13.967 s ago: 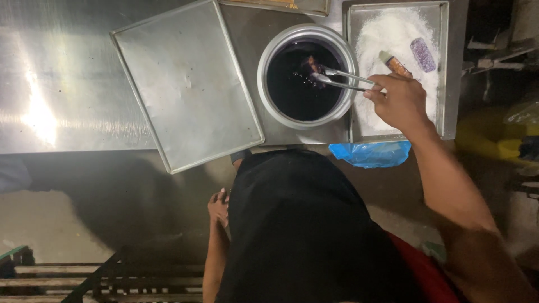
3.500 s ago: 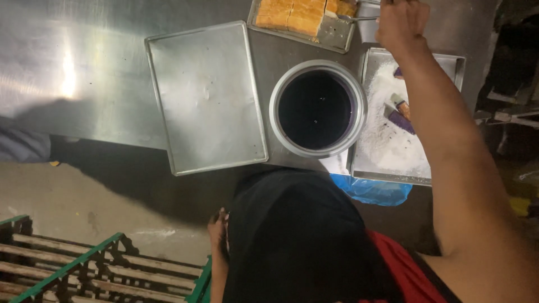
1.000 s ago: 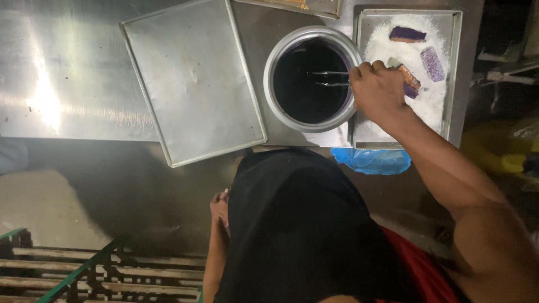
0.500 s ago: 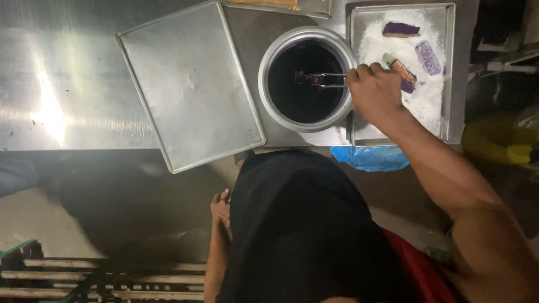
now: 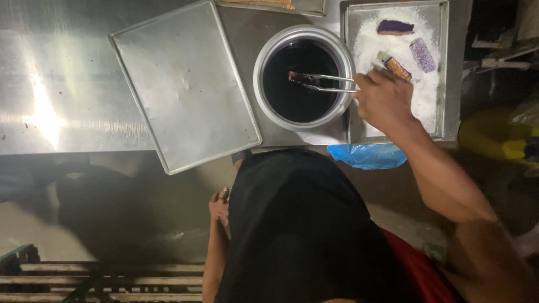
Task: Dipping food pieces into a purple liquid and coating them with white powder using tongs and hands.
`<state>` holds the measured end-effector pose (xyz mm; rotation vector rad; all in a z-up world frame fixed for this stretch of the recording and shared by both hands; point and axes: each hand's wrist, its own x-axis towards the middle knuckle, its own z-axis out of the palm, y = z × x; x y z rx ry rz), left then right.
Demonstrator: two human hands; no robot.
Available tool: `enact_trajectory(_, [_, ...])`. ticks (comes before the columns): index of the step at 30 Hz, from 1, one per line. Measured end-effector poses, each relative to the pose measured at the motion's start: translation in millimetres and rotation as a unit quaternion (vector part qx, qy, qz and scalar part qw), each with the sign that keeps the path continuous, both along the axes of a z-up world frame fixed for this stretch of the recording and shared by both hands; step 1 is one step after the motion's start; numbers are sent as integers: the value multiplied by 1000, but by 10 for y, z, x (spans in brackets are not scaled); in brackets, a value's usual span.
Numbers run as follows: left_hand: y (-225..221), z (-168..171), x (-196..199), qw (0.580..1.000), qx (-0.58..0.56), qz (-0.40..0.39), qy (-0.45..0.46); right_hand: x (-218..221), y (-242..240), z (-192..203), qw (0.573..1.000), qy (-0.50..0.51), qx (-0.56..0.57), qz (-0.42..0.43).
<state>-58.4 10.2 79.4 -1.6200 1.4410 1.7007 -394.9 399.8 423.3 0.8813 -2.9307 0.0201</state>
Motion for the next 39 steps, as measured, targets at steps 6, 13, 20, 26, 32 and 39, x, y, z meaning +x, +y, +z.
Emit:
enact_trajectory(6, [-20,-320,117,998,-16,-32,51,219,158,-133,983,-45,-145,-101])
enact_trajectory(13, [-215,-483,130,892,-193,-378,155,441,243,-372,934,-62,-308,-168])
enact_trajectory(20, [-328,-358,-36,659,-345,-554,373,608,231,-512,927,-95,-296,-208])
enact_trajectory(26, [-58,-300,-57,995,31,-29,85,670,326,-601,934,-74,-307,-170])
enact_trajectory(32, [129,-632,119,416,829,230,296,640,412,-523,937,-75,-302,-161])
enact_trajectory(39, [277,-699,263,343,916,142,149,590,432,-522,925,-108,-320,-172])
